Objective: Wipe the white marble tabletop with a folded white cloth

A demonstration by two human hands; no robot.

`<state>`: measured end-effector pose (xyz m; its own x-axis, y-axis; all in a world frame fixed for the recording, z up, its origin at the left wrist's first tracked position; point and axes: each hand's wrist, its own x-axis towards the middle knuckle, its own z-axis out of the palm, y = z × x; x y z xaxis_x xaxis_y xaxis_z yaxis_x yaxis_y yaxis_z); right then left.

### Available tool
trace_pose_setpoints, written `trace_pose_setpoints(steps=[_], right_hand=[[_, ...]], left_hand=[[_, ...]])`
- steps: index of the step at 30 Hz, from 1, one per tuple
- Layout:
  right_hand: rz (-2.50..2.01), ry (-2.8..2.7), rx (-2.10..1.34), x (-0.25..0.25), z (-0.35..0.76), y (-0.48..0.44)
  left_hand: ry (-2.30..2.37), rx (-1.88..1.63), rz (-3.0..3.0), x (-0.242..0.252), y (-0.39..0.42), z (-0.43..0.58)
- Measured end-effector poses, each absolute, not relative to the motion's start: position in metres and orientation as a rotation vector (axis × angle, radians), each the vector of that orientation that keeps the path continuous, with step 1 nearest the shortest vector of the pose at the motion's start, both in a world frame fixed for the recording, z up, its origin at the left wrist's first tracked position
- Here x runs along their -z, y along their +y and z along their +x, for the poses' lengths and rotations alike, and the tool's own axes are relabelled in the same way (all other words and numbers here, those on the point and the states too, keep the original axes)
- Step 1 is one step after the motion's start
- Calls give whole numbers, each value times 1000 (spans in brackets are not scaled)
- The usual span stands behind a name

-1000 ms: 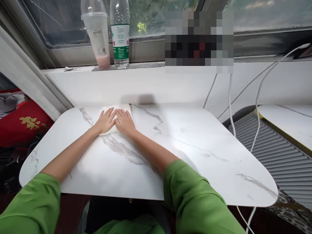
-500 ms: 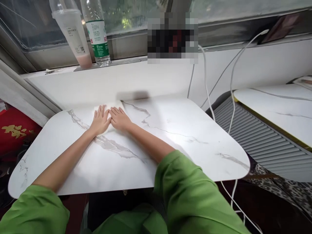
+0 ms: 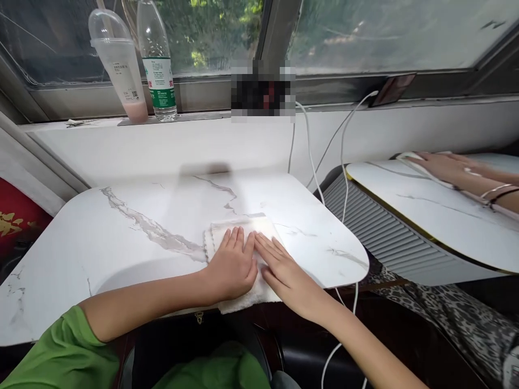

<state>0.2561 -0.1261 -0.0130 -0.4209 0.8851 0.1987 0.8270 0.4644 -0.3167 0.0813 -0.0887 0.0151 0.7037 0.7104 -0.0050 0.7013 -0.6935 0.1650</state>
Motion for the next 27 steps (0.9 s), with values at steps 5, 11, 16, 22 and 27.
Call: trace_pose_setpoints(steps=[5, 11, 16, 22, 27], right_hand=[[-1466, -2365, -85, 16, 255, -93], [-1454, -2443, -69, 22, 234, 6], [-1580, -2390, -86, 15, 209, 79], [-1626, -2310, -105, 12, 201, 111], [-1641, -2321, -100, 11, 202, 105]], left_hand=[[1288, -292, 2755, 1, -67, 99], [1436, -302, 2638, 2, 14, 83], [1570, -467, 2618, -5, 84, 71], [1678, -507, 2602, -2, 115, 72], [1699, -385, 2579, 2, 112, 70]])
